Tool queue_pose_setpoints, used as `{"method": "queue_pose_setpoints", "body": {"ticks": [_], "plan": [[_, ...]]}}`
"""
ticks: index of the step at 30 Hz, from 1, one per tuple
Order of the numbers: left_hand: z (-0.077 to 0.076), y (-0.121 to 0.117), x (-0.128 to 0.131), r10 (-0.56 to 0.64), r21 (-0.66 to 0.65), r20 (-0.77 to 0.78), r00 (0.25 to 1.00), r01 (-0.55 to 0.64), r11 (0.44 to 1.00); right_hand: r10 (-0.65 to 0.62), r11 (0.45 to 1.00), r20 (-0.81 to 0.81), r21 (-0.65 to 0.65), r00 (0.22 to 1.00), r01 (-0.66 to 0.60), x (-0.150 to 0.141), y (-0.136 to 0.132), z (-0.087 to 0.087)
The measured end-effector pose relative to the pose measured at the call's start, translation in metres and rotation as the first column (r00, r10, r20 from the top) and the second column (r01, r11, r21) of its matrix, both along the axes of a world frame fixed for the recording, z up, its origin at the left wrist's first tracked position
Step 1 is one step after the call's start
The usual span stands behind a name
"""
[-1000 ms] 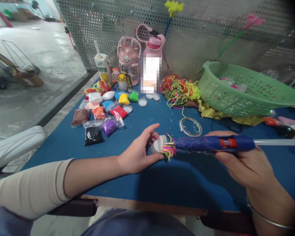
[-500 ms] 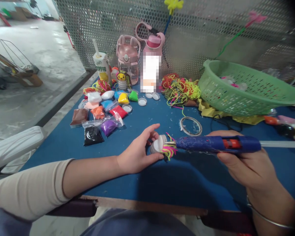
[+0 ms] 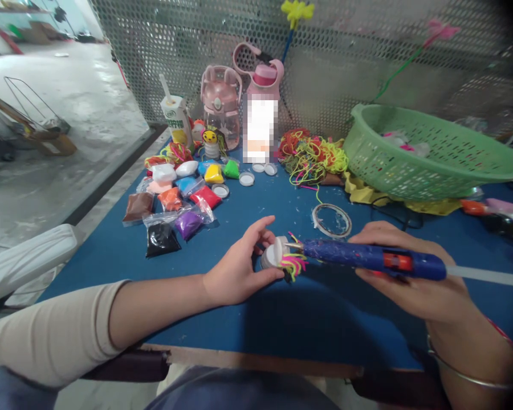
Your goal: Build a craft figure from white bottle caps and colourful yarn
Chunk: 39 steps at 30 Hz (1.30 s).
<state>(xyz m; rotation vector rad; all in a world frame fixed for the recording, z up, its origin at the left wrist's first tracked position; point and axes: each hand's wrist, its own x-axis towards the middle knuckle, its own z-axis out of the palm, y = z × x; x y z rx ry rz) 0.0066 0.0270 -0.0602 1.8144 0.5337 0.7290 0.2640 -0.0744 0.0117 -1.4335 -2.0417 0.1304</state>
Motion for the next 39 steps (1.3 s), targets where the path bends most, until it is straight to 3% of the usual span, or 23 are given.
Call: {"method": "queue_pose_setpoints", "body": {"ticks": [4,10,14,16,21,25,28,31,32,34,35,37,39], "plan": [[-0.002,0.001,0.0,0.005,0.012,0.003,1.0,-0.005,1.0,-0.058,0.998,0.038,0.036,0.998,0.057,0.005,0.0,0.004],[0.001,0.0,0.0,0.003,0.006,-0.005,1.0,-0.003,1.0,-0.068,0.989,-0.108,0.126,0.992,0.082,0.022,0.008,0.005],[0.004,0.0,-0.002,-0.013,-0.02,-0.048,0.999,0.012,1.0,-0.15,0.987,0.147,0.073,0.978,0.141,0.05,0.027,-0.012],[0.003,0.0,-0.004,-0.027,-0.037,-0.055,0.998,0.025,0.999,-0.178,0.983,0.313,0.024,0.933,0.18,0.065,0.036,-0.024],[0.002,0.001,-0.006,-0.065,-0.02,-0.071,0.995,0.064,0.998,-0.285,0.936,0.512,-0.035,0.81,0.351,0.079,0.046,-0.048],[0.006,0.001,-0.005,-0.109,0.048,-0.082,0.991,0.113,0.992,-0.256,0.908,0.551,-0.144,0.794,0.393,0.079,0.052,-0.05],[0.007,0.002,-0.006,-0.096,0.065,-0.112,0.989,0.103,0.993,-0.27,0.907,0.54,-0.134,0.797,0.398,0.072,0.048,-0.038],[0.006,0.001,-0.008,-0.061,0.066,-0.181,0.982,0.074,0.995,-0.308,0.934,0.423,-0.039,0.852,0.356,0.047,0.037,-0.021],[0.006,0.001,-0.009,-0.052,0.065,-0.195,0.979,0.066,0.996,-0.261,0.956,0.364,-0.031,0.894,0.291,0.034,0.033,-0.016],[0.007,-0.001,-0.01,-0.044,0.063,-0.202,0.978,0.058,0.996,-0.023,0.993,0.281,-0.104,0.959,0.055,0.009,0.027,-0.013],[0.007,-0.001,-0.011,-0.048,0.061,-0.197,0.979,0.061,0.996,0.079,0.986,0.262,-0.16,0.962,-0.038,-0.003,0.026,-0.014],[0.009,-0.002,-0.012,-0.073,0.055,-0.183,0.98,0.085,0.995,0.169,0.97,0.237,-0.213,0.957,-0.118,-0.019,0.028,-0.021],[0.01,-0.003,-0.012,-0.103,0.054,-0.175,0.979,0.114,0.992,0.163,0.964,0.259,-0.248,0.952,-0.097,-0.027,0.033,-0.03]]}}
